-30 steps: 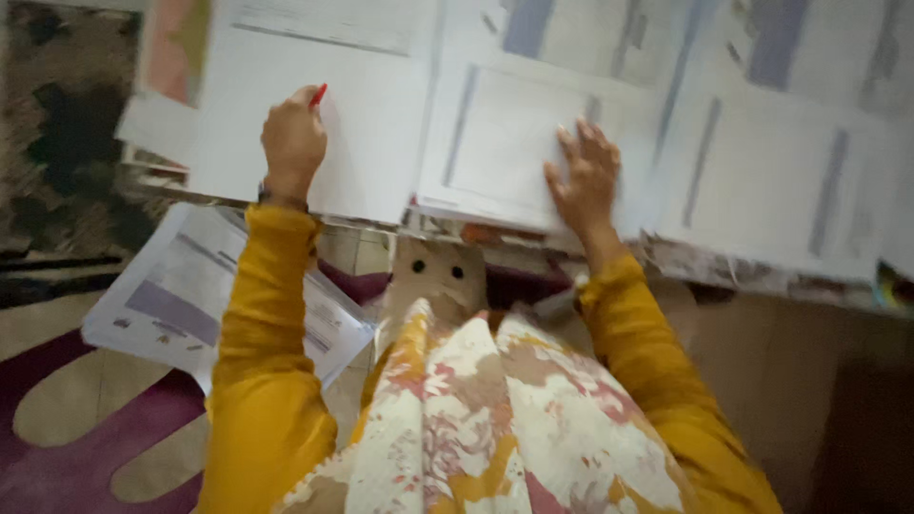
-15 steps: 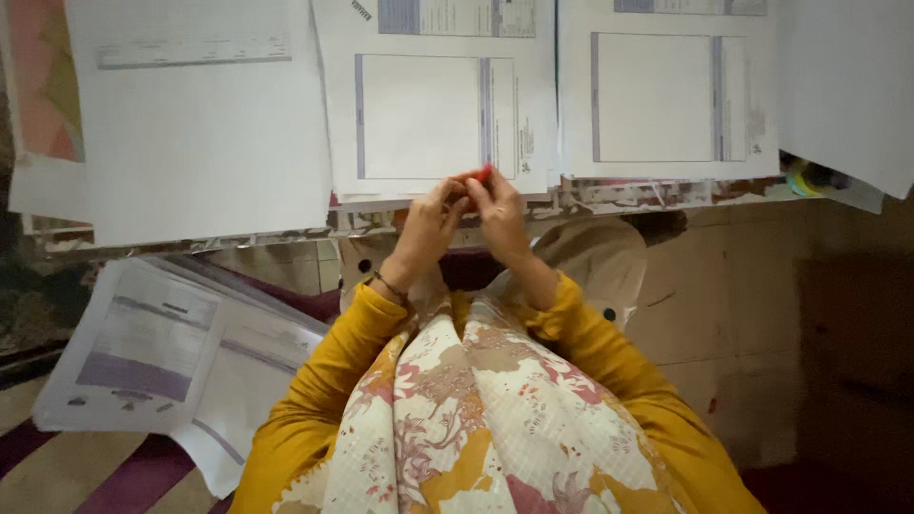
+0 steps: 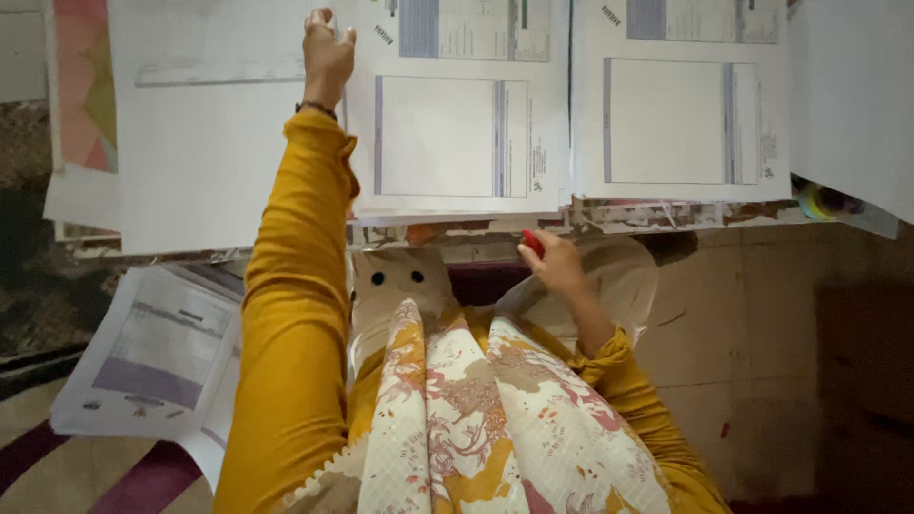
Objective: The person sits and organizes a stack of printed papers on their lap. They repeatedly pick up sheets, smooth them out, and place them back into the stack, occasionally adjusting the alignment of the papers.
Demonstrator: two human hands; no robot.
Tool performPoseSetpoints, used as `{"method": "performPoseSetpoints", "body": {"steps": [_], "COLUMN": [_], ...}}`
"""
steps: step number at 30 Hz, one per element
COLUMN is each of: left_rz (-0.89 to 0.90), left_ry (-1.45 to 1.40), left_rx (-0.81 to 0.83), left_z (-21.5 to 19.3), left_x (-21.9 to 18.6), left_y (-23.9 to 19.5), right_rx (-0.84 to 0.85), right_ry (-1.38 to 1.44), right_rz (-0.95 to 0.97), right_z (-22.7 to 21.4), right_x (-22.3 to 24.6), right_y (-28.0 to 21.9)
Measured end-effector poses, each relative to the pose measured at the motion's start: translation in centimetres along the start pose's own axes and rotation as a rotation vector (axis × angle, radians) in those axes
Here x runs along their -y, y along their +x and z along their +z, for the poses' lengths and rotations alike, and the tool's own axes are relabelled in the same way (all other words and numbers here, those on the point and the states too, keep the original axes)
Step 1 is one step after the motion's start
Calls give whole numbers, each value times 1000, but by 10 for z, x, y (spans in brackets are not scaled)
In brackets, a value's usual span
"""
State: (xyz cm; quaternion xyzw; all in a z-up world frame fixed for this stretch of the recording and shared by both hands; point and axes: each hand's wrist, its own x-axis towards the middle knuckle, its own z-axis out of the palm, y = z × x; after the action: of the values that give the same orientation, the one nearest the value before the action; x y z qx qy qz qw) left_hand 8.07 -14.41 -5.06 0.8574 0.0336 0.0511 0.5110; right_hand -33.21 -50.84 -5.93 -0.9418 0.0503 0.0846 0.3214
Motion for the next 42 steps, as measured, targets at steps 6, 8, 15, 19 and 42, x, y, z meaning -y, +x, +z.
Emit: {"method": "performPoseSetpoints", "body": {"steps": [6, 8, 15, 19, 42], "left_rz": [-125, -8, 350, 270, 292], "left_ry": [191, 202, 599, 590, 845], "left_rx": [43, 35, 205, 473, 399], "left_z": [45, 54, 63, 54, 56], "left_x": [8, 42, -42, -116, -130], "left_y": [39, 55, -106, -212, -226], "right_rx": [-182, -158, 325, 156, -20], "right_ry": [75, 46, 229, 572, -735], "right_rz": [9, 4, 243, 306, 202], "right_z": [-23, -18, -136, -214, -257], "right_x": [34, 27, 74, 85, -32], "right_y": [20, 24, -7, 6, 51]}}
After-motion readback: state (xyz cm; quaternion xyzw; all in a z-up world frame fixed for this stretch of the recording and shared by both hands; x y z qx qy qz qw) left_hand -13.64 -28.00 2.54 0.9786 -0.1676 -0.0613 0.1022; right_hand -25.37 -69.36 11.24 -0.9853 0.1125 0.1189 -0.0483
